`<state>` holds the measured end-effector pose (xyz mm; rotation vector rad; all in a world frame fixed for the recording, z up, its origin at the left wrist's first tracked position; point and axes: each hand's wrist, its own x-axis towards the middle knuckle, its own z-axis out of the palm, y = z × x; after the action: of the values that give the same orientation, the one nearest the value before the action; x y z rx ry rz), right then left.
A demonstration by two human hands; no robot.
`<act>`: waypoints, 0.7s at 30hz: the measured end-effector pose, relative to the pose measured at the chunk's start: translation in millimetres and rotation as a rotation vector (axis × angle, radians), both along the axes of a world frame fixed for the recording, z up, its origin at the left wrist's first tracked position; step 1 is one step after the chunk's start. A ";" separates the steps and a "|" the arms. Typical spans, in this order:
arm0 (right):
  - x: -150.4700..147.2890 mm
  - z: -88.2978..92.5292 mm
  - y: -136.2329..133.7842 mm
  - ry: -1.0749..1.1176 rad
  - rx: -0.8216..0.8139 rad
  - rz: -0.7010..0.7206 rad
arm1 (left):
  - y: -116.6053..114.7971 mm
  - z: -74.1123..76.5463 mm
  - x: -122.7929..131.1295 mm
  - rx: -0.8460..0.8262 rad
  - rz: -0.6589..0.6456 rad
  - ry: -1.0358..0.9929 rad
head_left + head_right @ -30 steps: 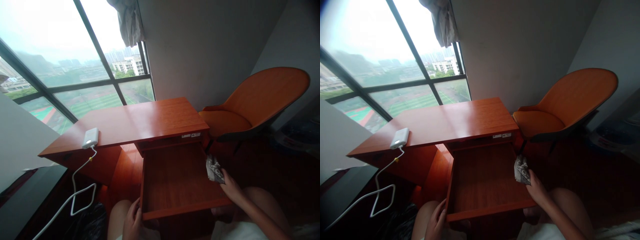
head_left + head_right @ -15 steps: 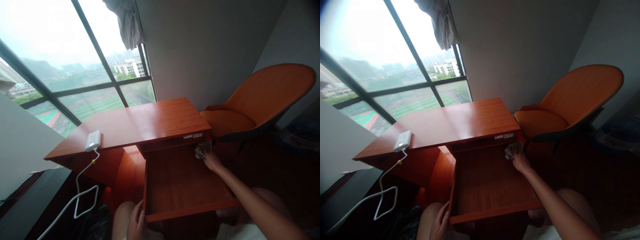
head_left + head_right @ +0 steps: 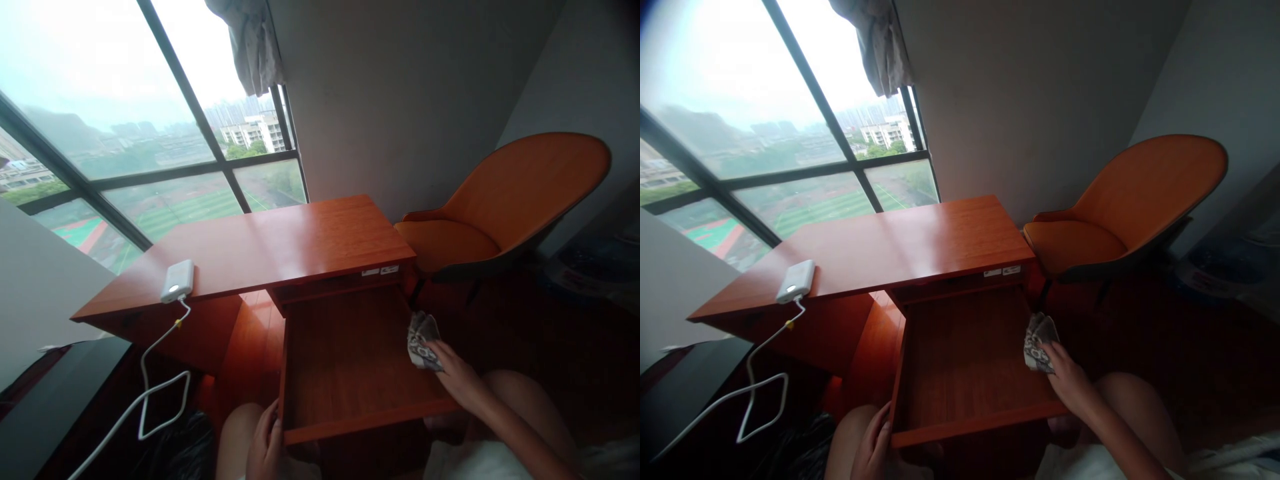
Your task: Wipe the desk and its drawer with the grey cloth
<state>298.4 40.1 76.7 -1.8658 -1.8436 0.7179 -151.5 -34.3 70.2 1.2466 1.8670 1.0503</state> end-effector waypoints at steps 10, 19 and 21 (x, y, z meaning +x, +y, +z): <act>35.8 -13.2 -26.7 0.715 -0.149 -0.489 | 2.1 -11.7 -1.9 0.033 0.042 -0.025; 8.6 -21.1 65.8 1.127 -0.421 -0.478 | 1.1 -4.5 1.0 0.061 0.013 -0.016; 0.0 -15.7 90.8 1.074 -0.340 -0.415 | 0.5 -7.8 3.0 0.087 0.029 -0.004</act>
<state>298.4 131.0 61.0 -1.4484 -0.6640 1.5249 -148.5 -33.8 62.3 1.2691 1.8593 1.1592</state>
